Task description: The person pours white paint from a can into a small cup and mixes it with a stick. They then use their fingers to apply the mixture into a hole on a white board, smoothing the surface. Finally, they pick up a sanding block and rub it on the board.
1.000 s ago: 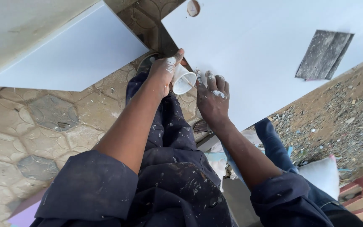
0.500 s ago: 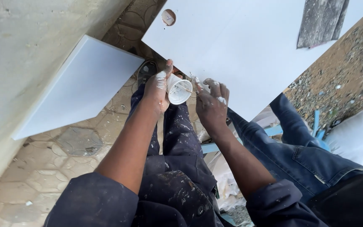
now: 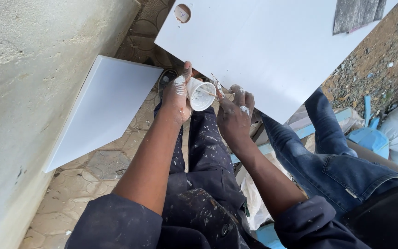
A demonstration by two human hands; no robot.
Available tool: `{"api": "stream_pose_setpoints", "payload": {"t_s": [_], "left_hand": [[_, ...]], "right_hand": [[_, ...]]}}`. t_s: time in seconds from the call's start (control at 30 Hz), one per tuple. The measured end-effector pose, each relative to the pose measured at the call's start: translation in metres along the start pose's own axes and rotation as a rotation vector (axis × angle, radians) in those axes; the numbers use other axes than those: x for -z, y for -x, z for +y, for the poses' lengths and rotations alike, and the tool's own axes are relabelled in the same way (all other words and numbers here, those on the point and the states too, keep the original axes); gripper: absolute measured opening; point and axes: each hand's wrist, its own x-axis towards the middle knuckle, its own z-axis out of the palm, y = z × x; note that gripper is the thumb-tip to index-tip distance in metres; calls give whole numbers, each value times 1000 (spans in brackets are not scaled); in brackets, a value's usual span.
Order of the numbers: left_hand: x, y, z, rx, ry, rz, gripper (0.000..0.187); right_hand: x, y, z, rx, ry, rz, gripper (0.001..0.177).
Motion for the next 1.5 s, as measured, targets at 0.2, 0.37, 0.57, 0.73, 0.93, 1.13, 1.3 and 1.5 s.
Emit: {"api": "stream_pose_setpoints", "payload": {"t_s": [0.2,0.37,0.57,0.73,0.93,1.13,1.3,1.5], "left_hand": [[5,-11,-4,12,-29,-23,57],[4,-7,1,33,-5,-38,51],[-8,19,15,46,26,-39,49],[15,4,7,99,87,-117,48],[38,-24,-33,113,134,-88,42],[29,10,-32,-39,42,95,34],[18,24,-49,-163,-19,148,29],[15,21,-60,-299,-318,122,28]], "right_hand": [[-16,0,16,-71,-121,20,10],[-1,-3,8,16,-34,69,11],[12,13,21,-161,-279,101,6],[57,-3,-31,-315,-539,43,4],[43,-9,-60,-464,-396,-327,11],[57,-40,-71,-630,-150,-674,18],[10,2,-42,-900,-508,-597,23],[39,-17,-54,-923,-553,-586,19]]}}
